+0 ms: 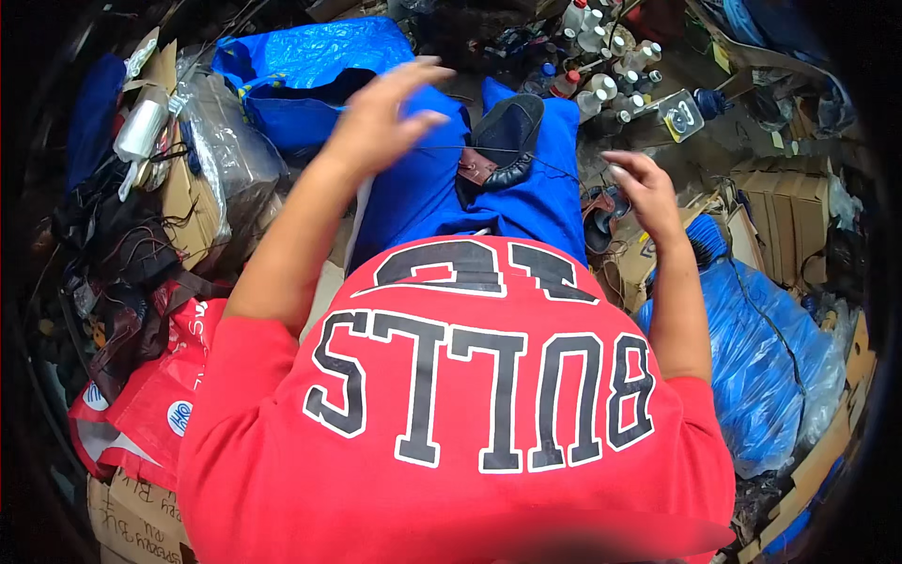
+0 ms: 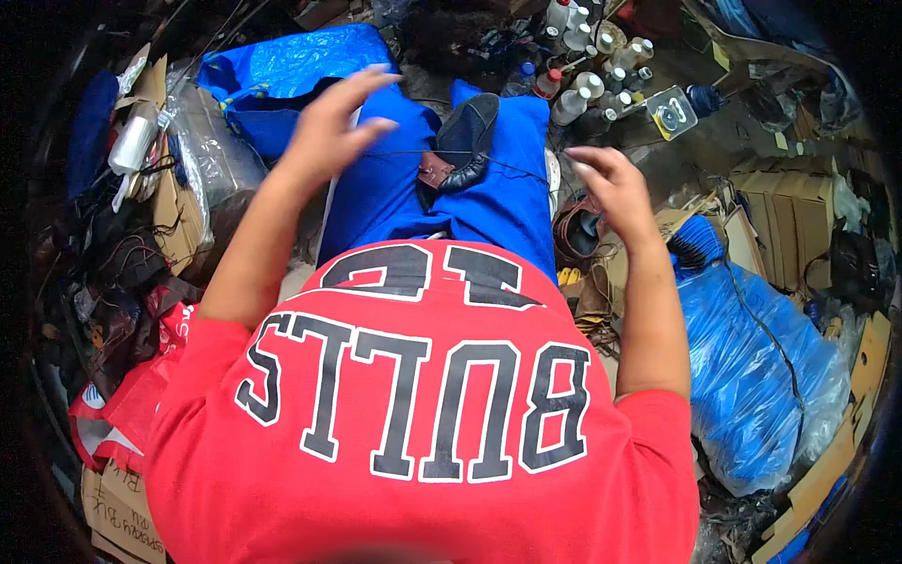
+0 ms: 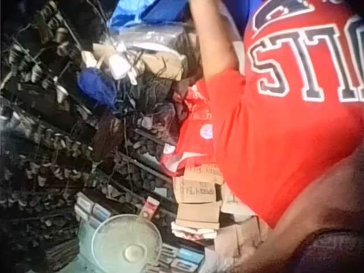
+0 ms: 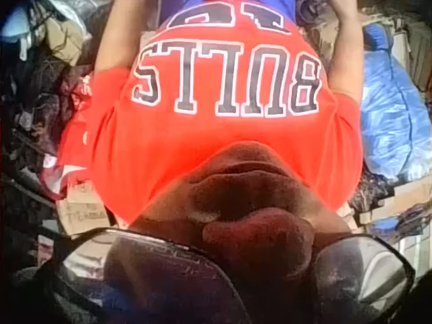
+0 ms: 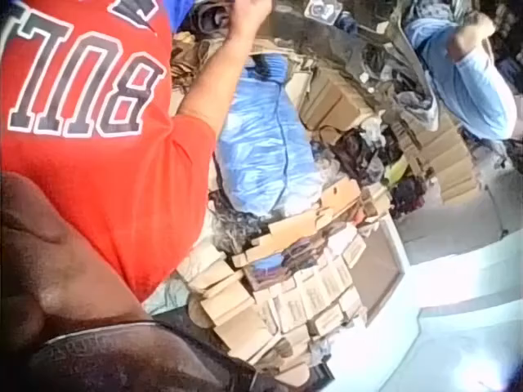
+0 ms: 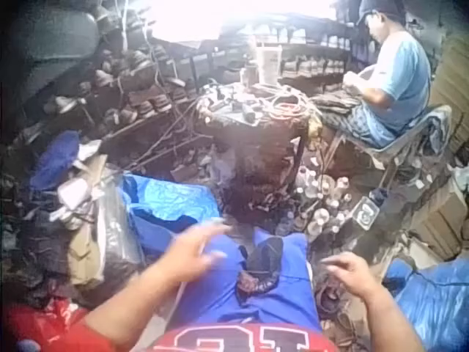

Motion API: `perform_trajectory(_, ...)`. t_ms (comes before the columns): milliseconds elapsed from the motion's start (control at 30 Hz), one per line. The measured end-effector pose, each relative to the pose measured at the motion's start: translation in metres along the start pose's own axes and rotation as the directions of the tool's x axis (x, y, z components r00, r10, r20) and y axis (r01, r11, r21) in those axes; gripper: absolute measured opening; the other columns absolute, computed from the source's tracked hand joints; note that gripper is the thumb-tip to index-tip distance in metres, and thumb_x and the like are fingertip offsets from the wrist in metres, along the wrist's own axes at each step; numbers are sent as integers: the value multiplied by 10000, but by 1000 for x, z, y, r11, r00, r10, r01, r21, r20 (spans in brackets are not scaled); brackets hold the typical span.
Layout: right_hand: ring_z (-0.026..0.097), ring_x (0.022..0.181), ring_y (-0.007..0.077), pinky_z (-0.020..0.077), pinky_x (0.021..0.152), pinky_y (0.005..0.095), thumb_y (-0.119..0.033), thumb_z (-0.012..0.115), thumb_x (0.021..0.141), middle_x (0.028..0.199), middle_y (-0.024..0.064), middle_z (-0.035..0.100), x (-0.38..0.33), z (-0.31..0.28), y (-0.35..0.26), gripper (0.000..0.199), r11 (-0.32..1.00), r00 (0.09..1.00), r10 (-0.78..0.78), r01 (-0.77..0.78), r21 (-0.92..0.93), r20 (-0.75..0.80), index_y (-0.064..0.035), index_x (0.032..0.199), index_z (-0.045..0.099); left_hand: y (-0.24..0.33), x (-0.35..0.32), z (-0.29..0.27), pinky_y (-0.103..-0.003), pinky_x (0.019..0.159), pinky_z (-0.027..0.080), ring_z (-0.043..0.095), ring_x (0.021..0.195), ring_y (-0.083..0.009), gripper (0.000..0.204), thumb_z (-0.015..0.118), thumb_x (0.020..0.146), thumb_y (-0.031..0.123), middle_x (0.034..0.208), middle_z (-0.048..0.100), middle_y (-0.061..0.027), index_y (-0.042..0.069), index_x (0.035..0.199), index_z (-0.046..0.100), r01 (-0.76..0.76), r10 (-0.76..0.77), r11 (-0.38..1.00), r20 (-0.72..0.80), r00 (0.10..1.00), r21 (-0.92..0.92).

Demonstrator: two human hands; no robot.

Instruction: Manually stitching a black leather component of a shoe with a needle and thread.

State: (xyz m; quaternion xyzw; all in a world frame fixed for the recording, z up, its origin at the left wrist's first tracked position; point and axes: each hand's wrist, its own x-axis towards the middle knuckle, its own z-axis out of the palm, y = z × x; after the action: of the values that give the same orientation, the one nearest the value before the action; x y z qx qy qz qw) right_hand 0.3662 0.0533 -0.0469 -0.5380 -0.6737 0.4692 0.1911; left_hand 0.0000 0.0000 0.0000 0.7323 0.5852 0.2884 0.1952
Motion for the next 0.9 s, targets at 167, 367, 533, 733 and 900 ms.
perform_trajectory(167,551,762,132,443,691,256,-8,640,747,827,44,574,18,38,-68,101,936,943,-302,321,-145,138,-25,847,642,32,44,55,-368,868,441,546,1037,-308,498,743,690,210,1134,560,-130,80,1133,556,-157,180,983,343,922,-96)
perform_trajectory(367,562,774,143,448,712,260,-4,651,739,801,42,577,26,45,-63,87,925,926,-339,361,-121,169,-29,823,647,30,63,58,-324,758,444,589,894,-234,331,742,698,199,911,617,-130,18,951,631,-3,83,991,583,808,-137)
perform_trajectory(533,556,767,133,443,704,255,-2,665,729,800,33,578,25,52,-58,92,927,917,-352,369,-66,185,-34,814,653,21,63,66,-278,747,445,574,781,-124,289,731,725,192,779,637,-72,15,936,647,177,55,941,644,763,-290)
perform_trajectory(733,533,722,115,430,659,242,-8,678,728,786,27,573,11,66,-49,130,906,904,-421,423,-25,71,-51,850,669,5,60,69,-290,819,432,572,855,-154,309,675,786,207,870,635,-83,40,1044,646,241,118,885,694,711,-398)
perform_trajectory(900,548,645,177,444,590,274,-57,677,739,728,54,552,-1,70,-50,160,870,876,-481,477,-124,-10,-109,890,686,7,60,70,-310,874,405,549,954,-210,324,629,824,225,990,601,-101,61,1103,630,178,151,920,736,660,-348)
